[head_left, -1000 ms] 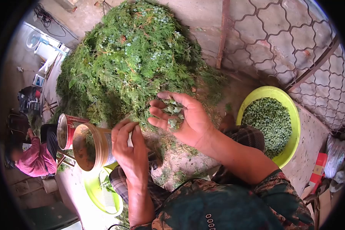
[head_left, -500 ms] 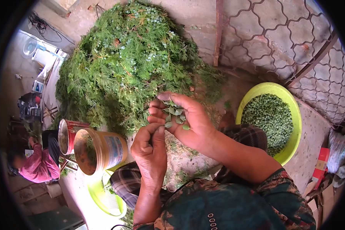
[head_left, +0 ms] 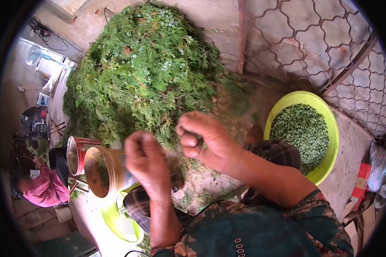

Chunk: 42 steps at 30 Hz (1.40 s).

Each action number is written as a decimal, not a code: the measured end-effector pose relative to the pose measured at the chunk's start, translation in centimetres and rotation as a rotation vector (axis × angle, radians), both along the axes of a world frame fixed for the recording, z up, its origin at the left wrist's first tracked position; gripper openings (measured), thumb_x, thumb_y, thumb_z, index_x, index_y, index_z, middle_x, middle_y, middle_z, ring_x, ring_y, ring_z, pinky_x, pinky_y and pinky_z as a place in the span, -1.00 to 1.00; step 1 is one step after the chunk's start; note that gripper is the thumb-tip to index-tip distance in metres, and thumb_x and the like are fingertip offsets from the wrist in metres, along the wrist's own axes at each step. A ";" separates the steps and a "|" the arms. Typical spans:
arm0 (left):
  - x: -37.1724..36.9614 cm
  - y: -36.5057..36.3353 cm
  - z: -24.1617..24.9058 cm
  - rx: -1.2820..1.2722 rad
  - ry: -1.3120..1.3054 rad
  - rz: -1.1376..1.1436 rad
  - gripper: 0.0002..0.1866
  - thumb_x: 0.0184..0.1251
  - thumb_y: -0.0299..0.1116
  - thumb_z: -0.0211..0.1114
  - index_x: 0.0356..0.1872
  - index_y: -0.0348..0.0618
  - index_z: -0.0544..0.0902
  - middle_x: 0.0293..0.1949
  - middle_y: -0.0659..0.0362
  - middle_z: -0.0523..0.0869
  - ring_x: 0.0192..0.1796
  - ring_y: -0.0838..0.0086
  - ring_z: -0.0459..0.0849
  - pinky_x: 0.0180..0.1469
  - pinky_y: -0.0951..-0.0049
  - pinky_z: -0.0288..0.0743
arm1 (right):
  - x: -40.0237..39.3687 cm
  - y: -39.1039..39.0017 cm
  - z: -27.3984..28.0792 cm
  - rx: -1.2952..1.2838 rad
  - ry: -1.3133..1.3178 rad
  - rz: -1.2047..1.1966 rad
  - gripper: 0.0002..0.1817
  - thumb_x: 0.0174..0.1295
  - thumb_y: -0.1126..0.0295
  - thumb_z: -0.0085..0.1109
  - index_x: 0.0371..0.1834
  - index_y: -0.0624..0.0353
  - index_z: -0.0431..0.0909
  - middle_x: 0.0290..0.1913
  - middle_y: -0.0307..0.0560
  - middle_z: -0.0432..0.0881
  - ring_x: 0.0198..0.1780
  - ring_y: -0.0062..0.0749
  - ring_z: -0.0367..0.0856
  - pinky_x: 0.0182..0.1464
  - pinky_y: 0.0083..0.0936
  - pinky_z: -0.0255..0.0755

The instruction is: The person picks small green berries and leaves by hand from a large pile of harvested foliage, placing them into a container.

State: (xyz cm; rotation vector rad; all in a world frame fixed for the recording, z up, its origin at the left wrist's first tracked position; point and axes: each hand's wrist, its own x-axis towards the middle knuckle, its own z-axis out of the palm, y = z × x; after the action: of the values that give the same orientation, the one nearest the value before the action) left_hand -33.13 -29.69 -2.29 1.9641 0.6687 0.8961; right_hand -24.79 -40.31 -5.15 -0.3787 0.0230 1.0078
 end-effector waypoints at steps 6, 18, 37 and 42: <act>-0.9 0.9 2.1 -0.329 -0.166 -0.071 -0.92 0.33 -0.48 0.12 -0.21 -0.22 0.53 -0.38 0.21 0.62 -0.51 0.66 0.49 -0.52 0.70 0.35 | 0.6 -0.8 2.0 0.164 0.139 -0.057 -0.79 0.27 0.32 0.02 -0.17 0.24 0.49 -0.17 -0.05 0.57 -0.21 -0.31 0.57 -0.13 -0.23 0.52; 0.1 -1.2 1.0 0.171 0.073 -0.320 -0.84 0.08 -0.67 0.29 -0.28 -0.30 0.67 -0.30 0.14 0.66 -0.29 0.52 0.57 -0.21 0.55 0.46 | -0.2 -0.4 1.3 0.124 0.111 -0.019 -0.69 0.36 0.24 -0.16 -0.07 0.21 0.49 -0.01 -0.08 0.55 0.06 -0.40 0.47 0.10 -0.46 0.32; 0.2 -0.3 -0.1 0.362 0.030 -0.363 -0.78 0.03 -0.73 0.28 -0.28 -0.28 0.65 -0.35 0.11 0.66 -0.24 0.41 0.63 -0.15 0.50 0.50 | -0.5 0.2 0.8 0.127 0.153 -0.002 -0.74 0.33 0.29 -0.13 -0.07 0.15 0.51 -0.08 -0.16 0.56 0.03 -0.49 0.45 0.08 -0.50 0.30; 0.3 -0.8 0.6 0.375 0.203 -0.389 -0.84 0.07 -0.72 0.24 -0.36 -0.25 0.62 -0.37 0.12 0.65 -0.28 0.42 0.63 -0.21 0.52 0.50 | -1.2 0.4 0.5 -0.094 -0.273 -0.194 -0.73 0.34 0.28 -0.12 -0.10 0.18 0.51 -0.10 -0.14 0.56 0.00 -0.47 0.46 0.10 -0.49 0.29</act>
State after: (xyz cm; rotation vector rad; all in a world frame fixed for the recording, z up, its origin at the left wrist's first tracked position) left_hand -32.79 -30.46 -1.72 2.4342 0.2177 0.6158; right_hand -25.96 -39.91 -4.64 -0.5866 -0.1371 0.7589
